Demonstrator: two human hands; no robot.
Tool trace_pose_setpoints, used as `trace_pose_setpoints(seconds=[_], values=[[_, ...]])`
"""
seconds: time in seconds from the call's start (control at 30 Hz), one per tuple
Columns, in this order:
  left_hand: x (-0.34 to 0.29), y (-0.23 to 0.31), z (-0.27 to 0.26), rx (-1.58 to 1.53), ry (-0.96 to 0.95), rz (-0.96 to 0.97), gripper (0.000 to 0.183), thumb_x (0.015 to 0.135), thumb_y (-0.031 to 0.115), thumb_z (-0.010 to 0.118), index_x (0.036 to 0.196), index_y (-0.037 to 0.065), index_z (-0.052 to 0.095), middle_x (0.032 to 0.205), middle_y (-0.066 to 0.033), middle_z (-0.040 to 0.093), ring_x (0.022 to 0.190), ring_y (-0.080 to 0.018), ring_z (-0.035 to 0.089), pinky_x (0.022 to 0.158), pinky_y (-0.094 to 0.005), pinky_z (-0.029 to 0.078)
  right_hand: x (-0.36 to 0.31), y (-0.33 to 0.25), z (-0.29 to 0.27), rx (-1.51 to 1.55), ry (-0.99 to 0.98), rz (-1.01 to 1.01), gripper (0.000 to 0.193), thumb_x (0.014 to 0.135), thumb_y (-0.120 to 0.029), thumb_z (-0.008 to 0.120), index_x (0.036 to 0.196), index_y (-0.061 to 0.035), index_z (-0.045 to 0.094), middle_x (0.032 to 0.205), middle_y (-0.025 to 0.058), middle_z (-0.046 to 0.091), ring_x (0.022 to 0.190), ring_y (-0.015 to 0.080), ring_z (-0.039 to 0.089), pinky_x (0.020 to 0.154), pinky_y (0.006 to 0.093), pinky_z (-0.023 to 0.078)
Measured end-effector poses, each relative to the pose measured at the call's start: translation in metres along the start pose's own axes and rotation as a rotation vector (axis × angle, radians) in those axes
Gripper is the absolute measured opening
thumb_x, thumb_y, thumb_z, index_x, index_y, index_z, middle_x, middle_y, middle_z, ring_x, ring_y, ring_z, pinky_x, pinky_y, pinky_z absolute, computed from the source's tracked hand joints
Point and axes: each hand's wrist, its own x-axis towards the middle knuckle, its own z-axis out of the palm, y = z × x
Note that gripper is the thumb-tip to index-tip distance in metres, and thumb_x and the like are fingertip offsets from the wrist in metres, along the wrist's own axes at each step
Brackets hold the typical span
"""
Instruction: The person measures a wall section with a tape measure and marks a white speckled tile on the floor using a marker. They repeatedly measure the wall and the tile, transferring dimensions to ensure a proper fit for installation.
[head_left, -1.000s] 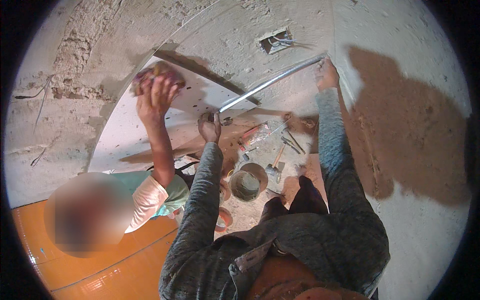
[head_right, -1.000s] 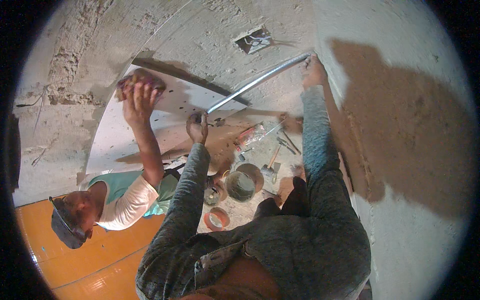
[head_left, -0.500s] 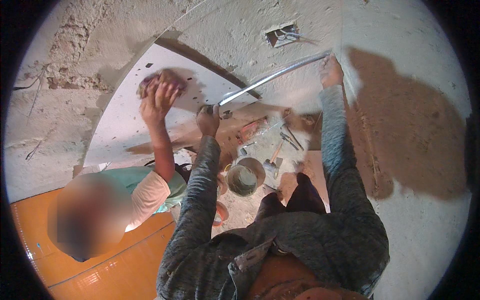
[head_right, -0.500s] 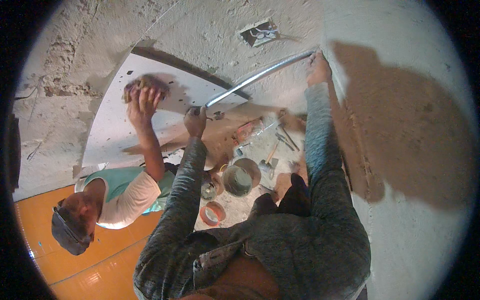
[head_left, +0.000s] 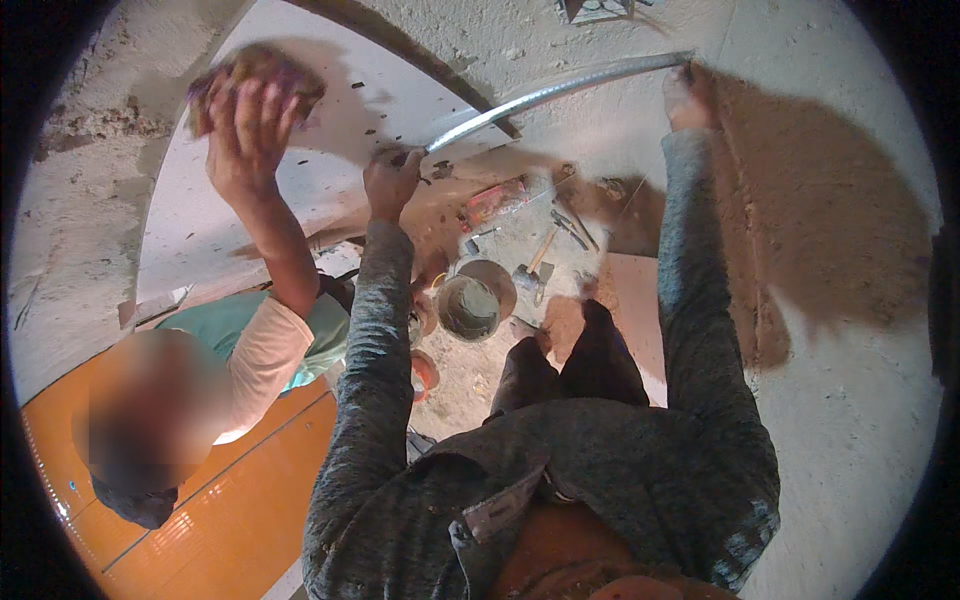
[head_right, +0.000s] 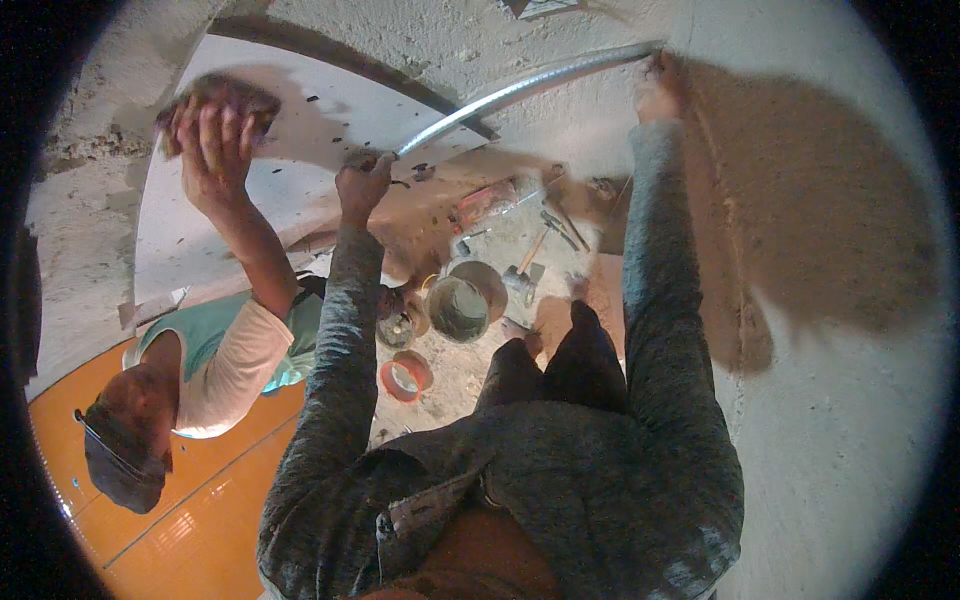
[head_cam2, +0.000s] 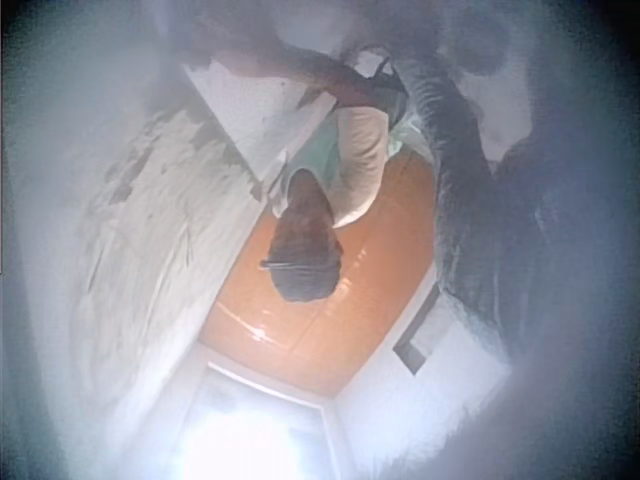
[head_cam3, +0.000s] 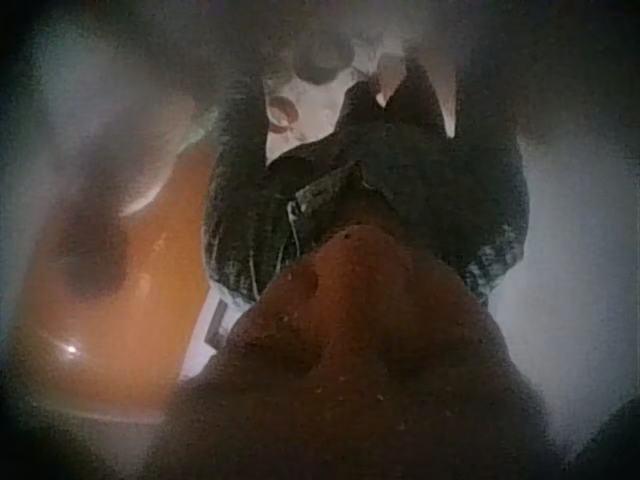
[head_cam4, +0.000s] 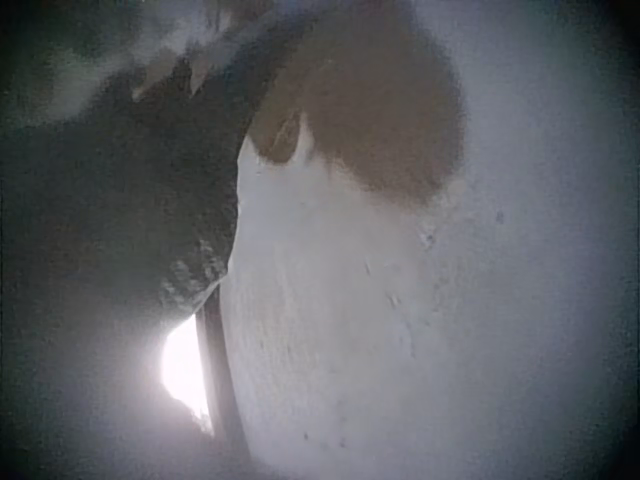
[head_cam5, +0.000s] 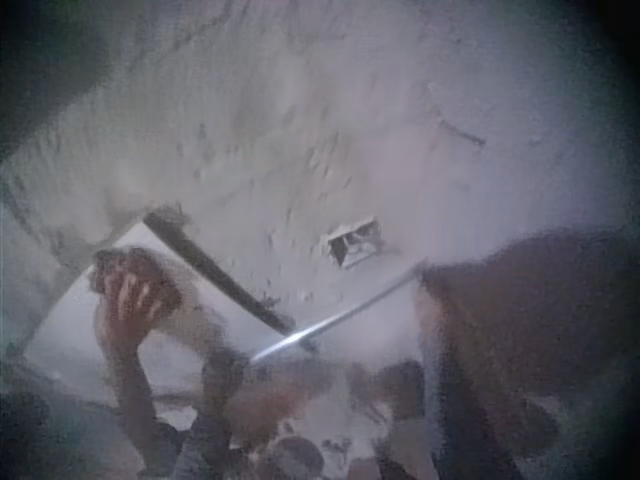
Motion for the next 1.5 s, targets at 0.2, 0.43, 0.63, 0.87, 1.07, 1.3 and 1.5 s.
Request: trace_pose_setpoints(seconds=[0.2,0.43,0.63,0.87,1.07,1.3,1.5], values=[[-0.003,-0.016,0.003,-0.057,-0.046,-0.177,0.035,0.082,0.04,0.074,0.09,0.006,0.078,0.068,-0.008,0.069,0.061,-0.0175,0.064,0.059,-0.0317,0.05,0.017,0.0,0.009,0.426,0.113,0.474,0.02,0.099,-0.016,0.052,0.091,0.001,0.06,0.079,0.011,0.062,0.07,0.0224,0.059,0.063,0.0337,0.051],[0.0,0.029,-0.017,-0.032,-0.183,-0.354,0.044,0.082,0.044,0.071,0.102,0.006,0.077,0.081,-0.0185,0.073,0.077,-0.0313,0.071,0.074,-0.0378,0.055,0.026,-0.001,-0.002,0.297,0.026,0.496,0.021,0.099,-0.018,0.051,0.091,0.0003,0.059,0.08,0.0105,0.062,0.072,0.0235,0.059,0.066,0.0365,0.051],[-0.001,0.034,-0.018,-0.006,-0.162,-0.35,0.046,0.083,0.046,0.07,0.103,0.005,0.076,0.082,-0.0185,0.073,0.078,-0.032,0.072,0.074,-0.0392,0.055,0.035,0.009,-0.015,0.466,-0.06,0.608,0.022,0.097,-0.022,0.053,0.089,-0.0026,0.06,0.078,0.0087,0.061,0.073,0.0228,0.059,0.062,0.0351,0.049],[0.009,0.038,0.002,0.021,-0.093,-0.28,0.049,0.082,0.048,0.07,0.103,0.004,0.075,0.085,-0.0205,0.072,0.081,-0.0356,0.071,0.075,-0.0423,0.055,0.073,0.042,-0.059,-0.254,-0.047,0.192,0.015,0.094,-0.016,0.055,0.085,-0.0045,0.059,0.076,0.008,0.059,0.068,0.0219,0.056,0.061,0.036,0.049],[-0.01,0.018,-0.009,0.097,-0.089,-0.353,0.049,0.082,0.048,0.07,0.104,0.004,0.075,0.09,-0.0202,0.073,0.085,-0.0372,0.071,0.077,-0.0439,0.054,0.017,0.002,0.002,0.349,-0.011,0.599,0.015,0.095,-0.016,0.055,0.085,-0.0051,0.058,0.076,0.008,0.058,0.07,0.0219,0.056,0.066,0.0384,0.051],[0.0,0.026,-0.002,-0.022,-0.107,-0.356,0.045,0.084,0.045,0.07,0.102,0.004,0.075,0.087,-0.0182,0.073,0.082,-0.0353,0.071,0.076,-0.0431,0.054,0.034,-0.003,-0.015,0.317,-0.005,0.569,0.013,0.095,-0.016,0.054,0.087,-0.0069,0.057,0.078,0.007,0.058,0.073,0.019,0.056,0.062,0.0358,0.051],[-0.003,0.026,-0.005,-0.005,-0.1,-0.382,0.044,0.083,0.046,0.071,0.098,0.005,0.077,0.085,-0.0167,0.073,0.081,-0.0335,0.071,0.076,-0.0422,0.054,0.029,0.007,-0.015,0.443,-0.107,0.509,0.01,0.095,-0.017,0.058,0.091,-0.0071,0.058,0.078,0.006,0.058,0.074,0.0163,0.056,0.058,0.0338,0.05]])
